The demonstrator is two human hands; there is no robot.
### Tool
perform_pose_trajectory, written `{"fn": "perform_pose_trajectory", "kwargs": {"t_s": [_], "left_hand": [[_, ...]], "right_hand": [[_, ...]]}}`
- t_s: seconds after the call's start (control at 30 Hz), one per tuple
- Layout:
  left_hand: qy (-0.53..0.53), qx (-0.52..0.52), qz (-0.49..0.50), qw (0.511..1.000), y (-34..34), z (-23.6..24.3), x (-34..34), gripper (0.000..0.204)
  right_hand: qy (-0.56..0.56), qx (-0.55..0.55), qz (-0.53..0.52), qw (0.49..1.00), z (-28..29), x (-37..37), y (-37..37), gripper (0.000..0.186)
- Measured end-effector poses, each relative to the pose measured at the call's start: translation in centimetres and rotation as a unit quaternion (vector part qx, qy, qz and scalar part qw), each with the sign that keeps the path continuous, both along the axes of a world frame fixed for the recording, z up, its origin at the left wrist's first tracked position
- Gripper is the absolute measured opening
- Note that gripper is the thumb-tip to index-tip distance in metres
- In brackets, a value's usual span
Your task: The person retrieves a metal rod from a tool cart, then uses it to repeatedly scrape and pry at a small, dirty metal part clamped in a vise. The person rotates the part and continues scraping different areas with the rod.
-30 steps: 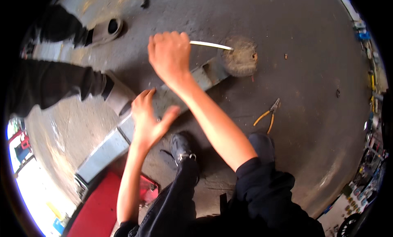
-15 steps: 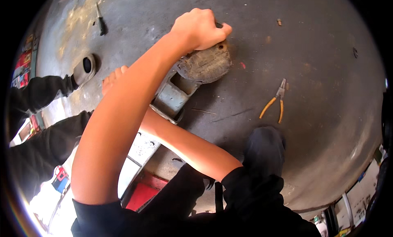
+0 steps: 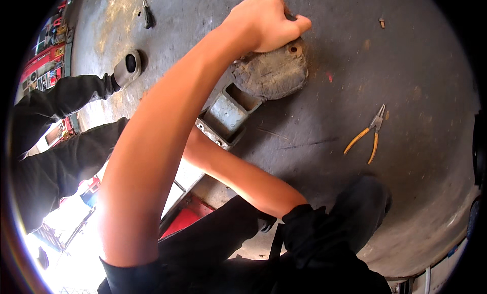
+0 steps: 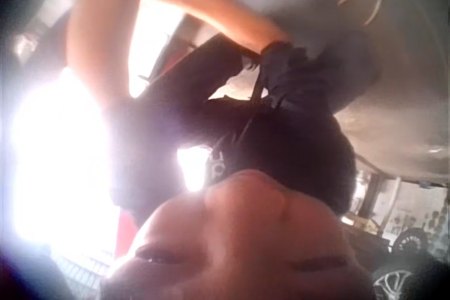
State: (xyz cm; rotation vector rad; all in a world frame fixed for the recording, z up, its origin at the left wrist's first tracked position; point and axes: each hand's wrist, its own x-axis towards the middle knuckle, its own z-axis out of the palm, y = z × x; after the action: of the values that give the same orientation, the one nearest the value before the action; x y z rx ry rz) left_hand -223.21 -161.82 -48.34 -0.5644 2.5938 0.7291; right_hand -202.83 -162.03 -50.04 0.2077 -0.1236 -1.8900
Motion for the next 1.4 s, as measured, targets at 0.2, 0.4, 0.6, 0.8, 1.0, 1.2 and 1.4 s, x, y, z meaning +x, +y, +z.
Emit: {"fn": "perform_pose_trajectory", "kwargs": {"t_s": [0.2, 0.4, 0.6, 0.8, 1.0, 1.2, 1.4], "left_hand": [[-0.006, 0.017, -0.002, 1.0, 0.5, 1.1, 0.1, 0.046], [0.035, 0.013, -0.01, 0.999, 0.4, 0.3, 0.1, 0.048], [0.056, 0.027, -0.028, 0.998, -0.4, -1.7, 1.4, 0.053], [0.058, 0.007, -0.016, 0.998, -1.1, -1.6, 2.0, 0.054], [0.027, -0.007, -0.016, 0.999, -0.1, -0.8, 0.7, 0.051], [0.046, 0.008, -0.014, 0.999, -0.4, 0.4, 0.8, 0.052], [0.024, 0.044, -0.008, 0.999, 0.0, 0.9, 0.3, 0.052]], "right_hand": [[-0.003, -0.022, -0.066, 0.998, 0.8, -0.2, 1.9, 0.029], [0.039, 0.034, -0.033, 0.998, 1.9, 0.1, 2.3, 0.027], [0.834, 0.324, -0.127, 0.427, 1.2, -1.8, 0.5, 0.016], [0.925, 0.319, 0.015, 0.209, 2.5, -4.4, -2.2, 0.011], [0.91, 0.323, -0.011, 0.258, 1.3, -4.7, -2.3, 0.011], [0.91, 0.317, -0.053, 0.262, 1.1, -3.6, -1.5, 0.012], [0.908, 0.32, -0.108, 0.248, 0.7, -3.6, -0.6, 0.014]]}}
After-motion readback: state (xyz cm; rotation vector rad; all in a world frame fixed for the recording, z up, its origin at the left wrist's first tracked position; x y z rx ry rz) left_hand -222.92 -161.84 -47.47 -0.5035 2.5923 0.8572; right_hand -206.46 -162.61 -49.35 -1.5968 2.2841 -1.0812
